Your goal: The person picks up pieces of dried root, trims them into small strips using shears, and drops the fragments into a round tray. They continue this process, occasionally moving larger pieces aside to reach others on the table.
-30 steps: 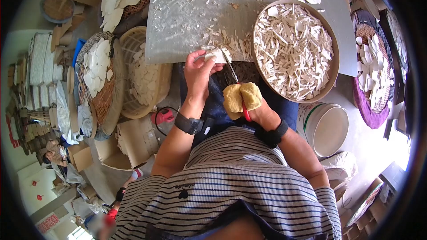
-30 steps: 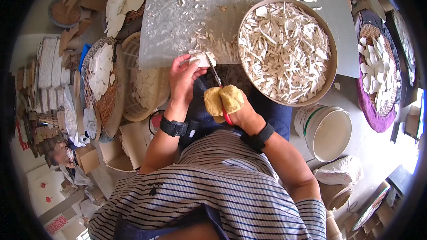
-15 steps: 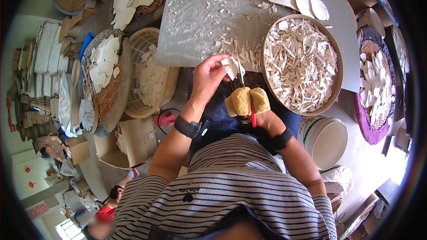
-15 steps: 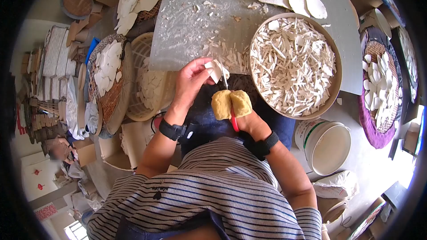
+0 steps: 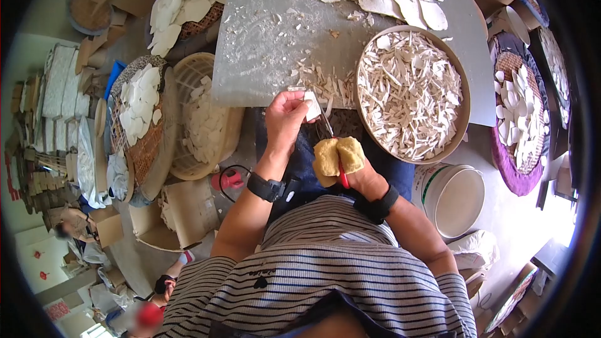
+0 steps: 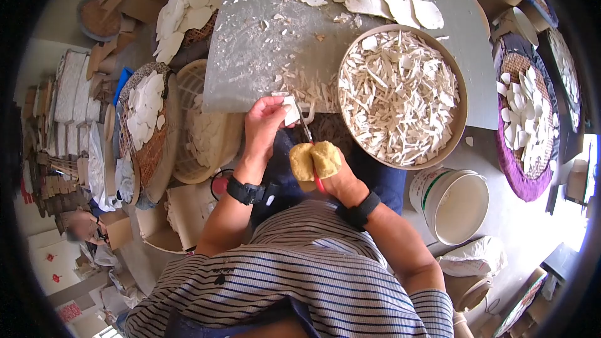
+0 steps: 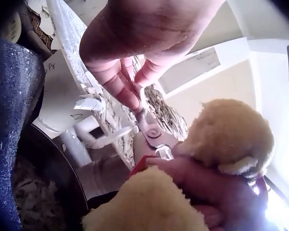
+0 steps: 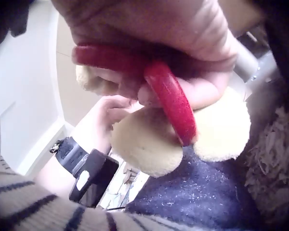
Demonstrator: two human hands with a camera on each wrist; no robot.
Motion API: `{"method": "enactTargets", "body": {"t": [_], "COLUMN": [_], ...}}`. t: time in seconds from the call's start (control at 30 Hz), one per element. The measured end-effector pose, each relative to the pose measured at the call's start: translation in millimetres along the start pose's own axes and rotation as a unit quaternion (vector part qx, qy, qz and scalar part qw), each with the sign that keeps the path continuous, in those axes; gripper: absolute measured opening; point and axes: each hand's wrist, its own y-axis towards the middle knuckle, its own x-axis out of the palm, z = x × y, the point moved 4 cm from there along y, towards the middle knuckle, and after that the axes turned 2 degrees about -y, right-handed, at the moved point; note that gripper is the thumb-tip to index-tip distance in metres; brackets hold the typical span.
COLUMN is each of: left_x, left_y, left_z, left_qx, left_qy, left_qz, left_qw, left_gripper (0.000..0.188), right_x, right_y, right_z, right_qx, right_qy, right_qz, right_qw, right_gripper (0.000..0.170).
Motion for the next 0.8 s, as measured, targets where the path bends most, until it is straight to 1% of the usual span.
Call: {"method": "enactTargets", "body": {"t": [0.03,0.1,0.13,0.17,0.2,0.23,0.27,0.3,0.33,0.37,0.4,0.43,0.47,0.53,0.57,0.6,0.67,0.7,0.73,0.77,0.8], "left_x": [-3,-17,-27,-43,-66,-92,-118,-138,-146,-136,-105,-73,-42,1,21,40,77,91,103,111,113], "left_y": [1,1,5,10,16,28,42,55,67,80,89,104,122,174,202,227,263,275,283,282,284], "left_z": [-3,6,18,34,52,68,83,104,120,132,148,155,156,133,118,101,79,68,57,55,52], "left_qx": [0.001,-0.014,-0.016,-0.035,-0.057,-0.053,-0.050,0.019,0.085,0.065,0.149,0.150,0.150,0.157,0.149,0.139,0.241,0.274,0.302,0.327,0.303], "left_qy": [-0.018,0.010,0.023,0.056,0.090,0.230,0.367,0.470,0.566,0.554,0.572,0.527,0.480,0.407,0.387,0.366,0.472,0.540,0.602,0.657,0.670], "left_qz": [-0.012,-0.048,-0.067,-0.072,-0.075,-0.092,-0.104,-0.125,-0.144,-0.141,-0.170,-0.192,-0.214,-0.210,-0.202,-0.194,-0.105,-0.041,0.021,0.082,0.074], "left_qw": [1.000,0.999,0.997,0.995,0.991,0.967,0.923,0.873,0.807,0.818,0.788,0.814,0.837,0.875,0.887,0.899,0.841,0.795,0.739,0.674,0.673], "left_gripper": [0.018,0.021,0.023,0.024,0.025,0.026,0.028,0.027,0.025,0.032,0.036,0.038,0.040,0.040,0.043,0.046,0.059,0.062,0.065,0.068,0.065], "right_x": [4,1,-1,-1,-3,-6,-11,-14,-16,-20,-21,-22,-16,-14,-15,-17,-21,-23,-25,-25,-25], "right_y": [-2,-4,-5,-7,-10,-13,-15,-16,-16,-15,-14,-13,-11,-6,-7,-7,-11,-9,-10,-10,-10], "right_z": [-6,-11,-14,-15,-16,-17,-18,-22,-18,-2,6,14,-3,-1,0,2,1,-7,-6,-11,-17], "right_qx": [-0.009,-0.032,-0.044,-0.049,-0.027,-0.033,-0.038,-0.030,-0.064,-0.025,-0.004,0.017,-0.068,-0.049,-0.057,-0.065,-0.095,-0.041,0.026,0.001,-0.024], "right_qy": [0.011,-0.074,-0.118,-0.128,-0.123,-0.129,-0.133,-0.216,-0.257,-0.222,-0.201,-0.180,-0.333,-0.407,-0.410,-0.454,-0.432,-0.422,-0.414,-0.422,-0.430], "right_qz": [-0.011,0.011,0.022,0.028,0.035,0.040,0.046,0.046,0.036,0.044,0.052,0.062,0.019,0.006,0.010,-0.004,0.007,0.016,0.011,0.014,0.017], "right_qw": [1.000,0.997,0.992,0.990,0.991,0.990,0.989,0.975,0.964,0.974,0.978,0.982,0.940,0.912,0.910,0.889,0.897,0.905,0.910,0.906,0.903], "right_gripper": [0.031,0.030,0.032,0.033,0.036,0.036,0.036,0.035,0.033,0.032,0.032,0.031,0.032,0.032,0.033,0.031,0.031,0.028,0.027,0.026,0.026]}}
